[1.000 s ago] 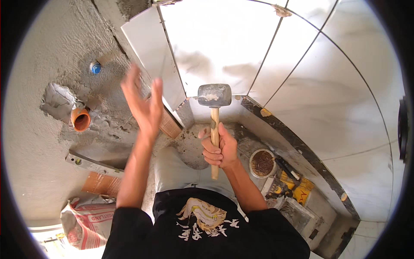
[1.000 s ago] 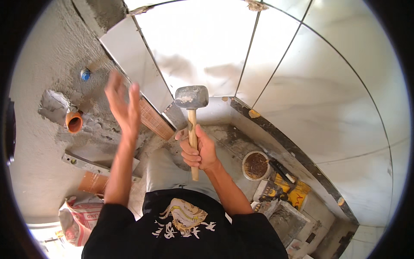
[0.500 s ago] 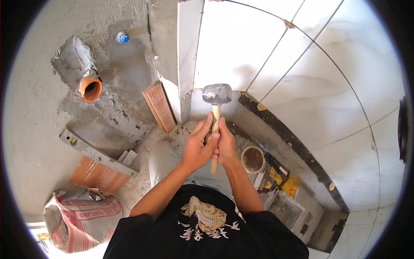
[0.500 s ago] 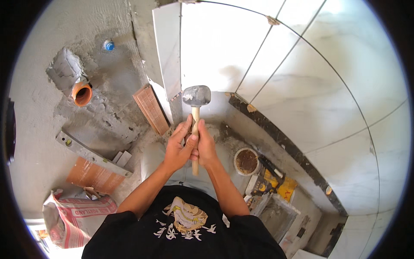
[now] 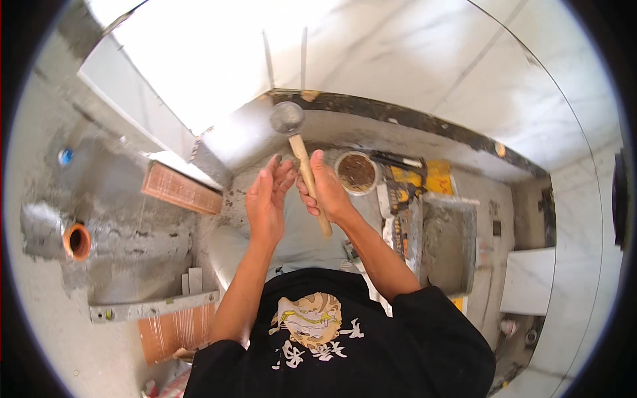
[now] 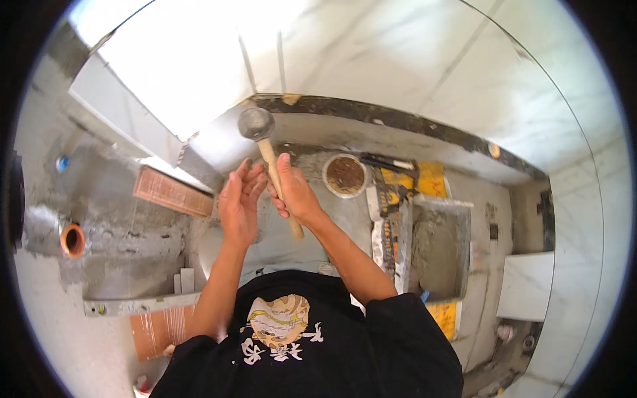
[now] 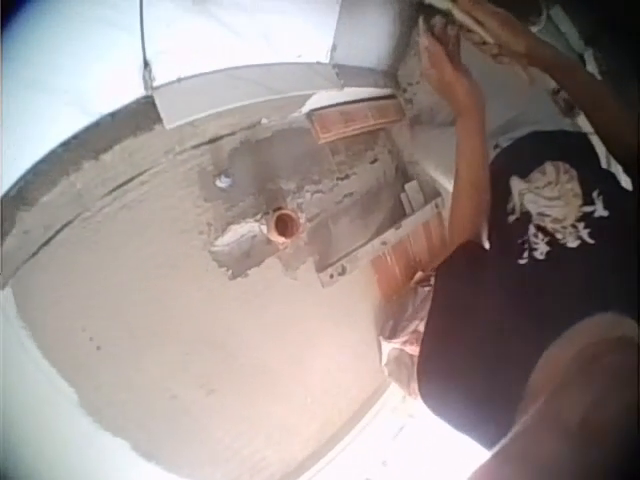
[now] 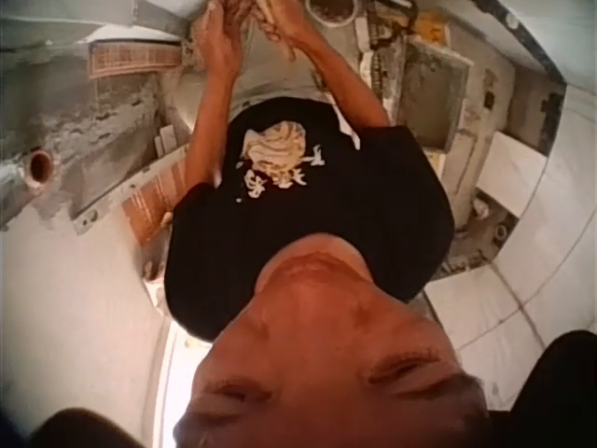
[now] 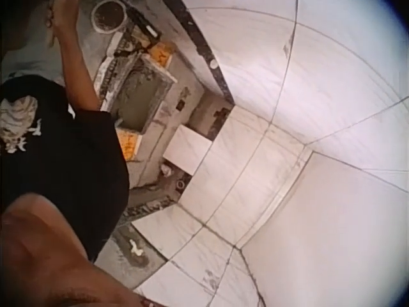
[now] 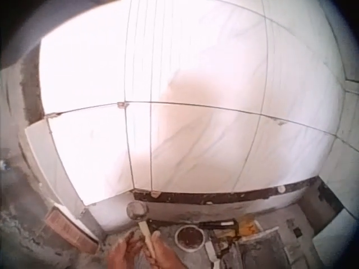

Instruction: Applying mortar to a ceramic tile and installing it on a bathroom wall using a rubber mallet and spirit level.

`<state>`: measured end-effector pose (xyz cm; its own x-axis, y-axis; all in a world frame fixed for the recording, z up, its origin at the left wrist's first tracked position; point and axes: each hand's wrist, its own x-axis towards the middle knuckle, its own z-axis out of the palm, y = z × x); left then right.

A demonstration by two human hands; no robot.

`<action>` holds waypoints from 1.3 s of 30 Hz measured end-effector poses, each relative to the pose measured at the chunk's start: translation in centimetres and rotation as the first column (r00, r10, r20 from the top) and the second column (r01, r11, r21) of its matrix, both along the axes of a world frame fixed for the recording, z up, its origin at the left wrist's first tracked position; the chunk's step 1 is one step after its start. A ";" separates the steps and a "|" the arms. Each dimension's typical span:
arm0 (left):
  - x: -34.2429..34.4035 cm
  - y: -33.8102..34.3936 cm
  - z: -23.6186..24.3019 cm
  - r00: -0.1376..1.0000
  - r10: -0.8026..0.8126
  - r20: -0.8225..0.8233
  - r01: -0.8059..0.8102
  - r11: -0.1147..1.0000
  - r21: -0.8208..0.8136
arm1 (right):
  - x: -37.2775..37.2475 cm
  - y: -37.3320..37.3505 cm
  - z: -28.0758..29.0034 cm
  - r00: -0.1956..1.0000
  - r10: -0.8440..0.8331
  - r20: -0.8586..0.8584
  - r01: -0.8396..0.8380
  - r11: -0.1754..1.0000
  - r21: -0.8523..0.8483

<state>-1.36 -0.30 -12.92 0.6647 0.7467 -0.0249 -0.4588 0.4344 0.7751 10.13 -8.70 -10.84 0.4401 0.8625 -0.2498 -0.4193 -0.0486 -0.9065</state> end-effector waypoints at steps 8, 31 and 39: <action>7.9 -3.8 -3.6 0.905 -0.002 -0.426 0.204 0.880 0.429 | 3.4 -12.8 0.9 0.921 -0.251 0.298 0.275 0.961 -0.041; 15.8 -14.6 1.3 0.641 -0.705 -0.304 0.753 0.654 0.073 | 3.6 -25.9 -2.1 0.289 -0.402 0.869 0.657 0.744 0.126; 14.4 -15.0 -0.9 0.697 -0.684 -0.217 0.696 0.717 -0.023 | 5.7 -28.5 -1.3 0.525 -0.237 0.817 0.546 0.830 -0.110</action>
<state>13.07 -15.26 -13.83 0.9789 0.0846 -0.1861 0.1158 0.5207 0.8459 15.82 -37.16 -12.13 0.8654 0.4858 0.1232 0.3445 -0.3980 -0.8503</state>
